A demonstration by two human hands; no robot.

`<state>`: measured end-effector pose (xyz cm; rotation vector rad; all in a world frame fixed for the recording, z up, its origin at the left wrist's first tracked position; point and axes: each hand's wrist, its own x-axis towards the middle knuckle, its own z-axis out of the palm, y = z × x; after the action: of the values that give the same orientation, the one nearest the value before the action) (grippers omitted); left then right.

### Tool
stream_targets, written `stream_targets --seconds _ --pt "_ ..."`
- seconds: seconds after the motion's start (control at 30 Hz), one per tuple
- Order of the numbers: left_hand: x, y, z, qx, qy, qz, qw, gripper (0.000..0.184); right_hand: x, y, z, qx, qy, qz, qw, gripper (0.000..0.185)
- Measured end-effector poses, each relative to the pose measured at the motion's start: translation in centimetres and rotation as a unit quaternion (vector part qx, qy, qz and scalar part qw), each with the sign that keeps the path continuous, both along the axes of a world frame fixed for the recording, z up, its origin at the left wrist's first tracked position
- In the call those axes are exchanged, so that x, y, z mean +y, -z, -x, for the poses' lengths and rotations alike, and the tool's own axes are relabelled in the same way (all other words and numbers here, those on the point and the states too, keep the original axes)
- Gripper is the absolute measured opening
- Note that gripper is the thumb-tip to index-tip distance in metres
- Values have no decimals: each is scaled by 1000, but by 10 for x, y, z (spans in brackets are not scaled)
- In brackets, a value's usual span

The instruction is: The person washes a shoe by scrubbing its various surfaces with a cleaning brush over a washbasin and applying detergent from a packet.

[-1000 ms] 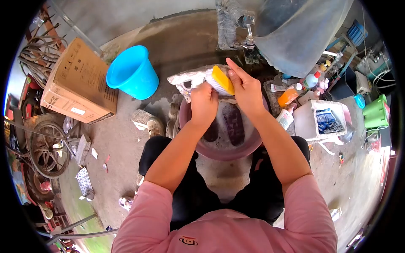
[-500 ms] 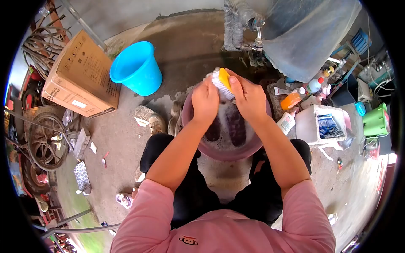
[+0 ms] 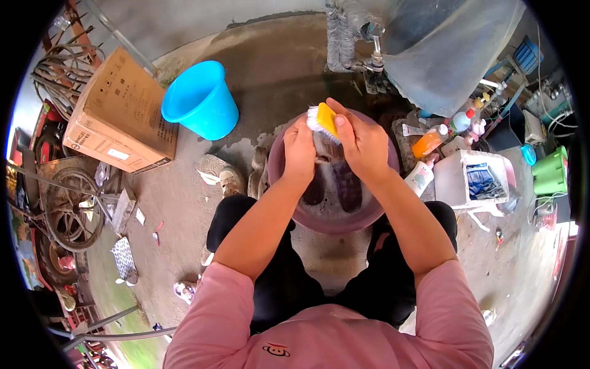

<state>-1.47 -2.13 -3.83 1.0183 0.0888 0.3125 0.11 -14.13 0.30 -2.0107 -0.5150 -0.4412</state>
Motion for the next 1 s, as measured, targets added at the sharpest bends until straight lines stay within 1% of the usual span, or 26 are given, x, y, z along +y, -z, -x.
stream_targets --seconds 0.03,0.07,0.13,0.17,0.27,0.3,0.33,0.4,0.5,0.57,0.6,0.67,0.73,0.77,0.87,0.9,0.93,1.0 --pt "-1 -8 -3 47 -7 3 999 28 -2 8 -5 -14 0 -17 1000 34" --pt "-1 -18 -2 58 7 38 998 28 -6 17 -9 -30 -1 -34 999 33" --pt "10 -37 -2 78 36 101 991 29 -14 38 -18 13 28 39 999 34" --pt "18 -33 -3 51 55 112 991 30 -13 45 -22 36 41 71 996 34" --pt "13 -27 -3 72 7 36 997 29 2 18 -4 57 -4 2 998 34" --pt "5 -22 0 80 16 35 996 27 3 7 0 14 -33 -17 999 33" --pt "0 -14 3 104 32 3 994 26 2 9 -1 17 -31 -17 999 34" --pt "0 -6 2 75 80 3 994 27 -7 18 -9 17 -16 -22 999 34" --pt "1 -26 6 104 122 122 980 23 -16 30 -26 34 33 12 999 36" --pt "4 -25 6 95 101 142 980 24 -10 34 -26 37 46 22 998 36" --pt "6 -23 5 91 87 155 980 25 -7 16 -13 50 25 81 995 35" --pt "8 -19 10 75 93 122 985 26 -5 2 1 -13 -35 46 998 36" --pt "9 -22 6 67 123 83 987 25 -13 24 -15 33 7 37 999 37" --pt "13 -18 5 119 148 78 979 27 -17 34 -22 53 30 31 998 37" --pt "23 -19 6 108 161 138 971 30 -13 37 -25 56 45 23 997 37" --pt "27 -11 0 91 158 157 971 31 -7 17 -9 94 28 51 994 38" --pt "29 -11 -1 98 162 140 972 31 -3 6 3 24 -5 78 997 38" --pt "28 -14 2 113 173 112 972 30 -3 9 7 -13 -15 86 996 37"
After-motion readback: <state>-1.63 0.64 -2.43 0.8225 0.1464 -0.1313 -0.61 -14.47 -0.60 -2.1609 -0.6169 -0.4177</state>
